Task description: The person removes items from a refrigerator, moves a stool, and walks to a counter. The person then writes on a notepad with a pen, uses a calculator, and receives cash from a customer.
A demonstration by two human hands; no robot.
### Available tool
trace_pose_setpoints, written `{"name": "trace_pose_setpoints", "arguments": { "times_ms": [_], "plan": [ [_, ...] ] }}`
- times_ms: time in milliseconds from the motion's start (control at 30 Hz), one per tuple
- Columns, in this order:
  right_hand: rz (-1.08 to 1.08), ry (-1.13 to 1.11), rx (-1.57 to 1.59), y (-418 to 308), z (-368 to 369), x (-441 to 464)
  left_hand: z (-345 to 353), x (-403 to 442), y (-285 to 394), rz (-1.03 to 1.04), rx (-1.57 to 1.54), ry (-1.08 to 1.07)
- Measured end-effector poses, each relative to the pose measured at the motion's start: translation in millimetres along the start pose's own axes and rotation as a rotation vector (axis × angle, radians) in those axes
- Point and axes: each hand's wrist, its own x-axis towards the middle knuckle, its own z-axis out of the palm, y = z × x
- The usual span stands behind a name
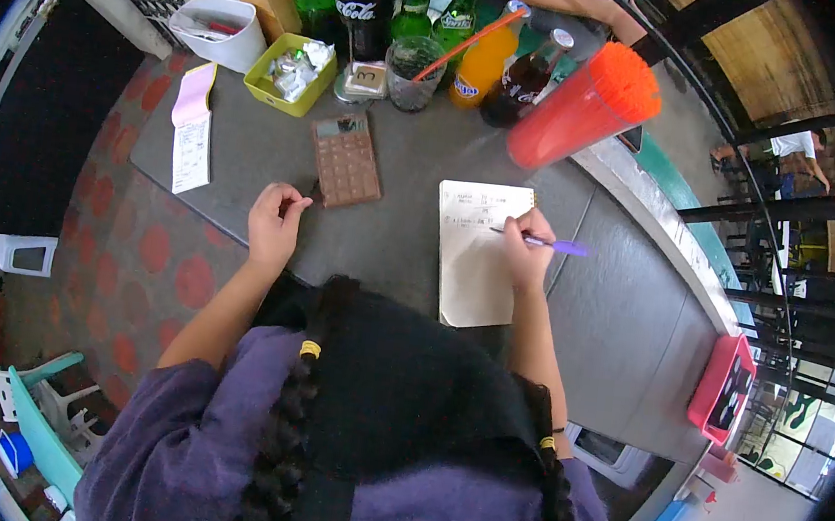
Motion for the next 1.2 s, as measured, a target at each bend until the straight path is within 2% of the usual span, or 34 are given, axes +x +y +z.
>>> {"name": "trace_pose_setpoints", "arguments": {
  "times_ms": [133, 233, 433, 633, 733, 833, 1200],
  "plan": [
    [0.037, 0.031, -0.153, -1, 5, -7, 1, -2, -1, -0.026, 0.031, 0.001],
    [-0.033, 0.076, -0.237, 0, 6, -5, 0, 0, 2, -0.008, 0.034, 0.014],
    [-0.05, 0.106, -0.224, -11, 8, -4, 0, -1, 0, -0.001, 0.025, 0.009],
    [-0.086, 0.033, -0.299, -10, 8, -5, 1, -1, 0, -0.044, 0.041, -0.008],
    [-0.082, 0.116, -0.306, -15, 12, -5, 0, 0, -2, -0.027, 0.03, -0.003],
    [-0.13, 0.089, -0.223, -12, 12, -3, 0, -1, -3, -0.019, 0.037, -0.006],
    [-0.094, 0.124, -0.278, -14, 12, -3, -1, 0, -3, -0.016, 0.047, -0.037]
  ]
}}
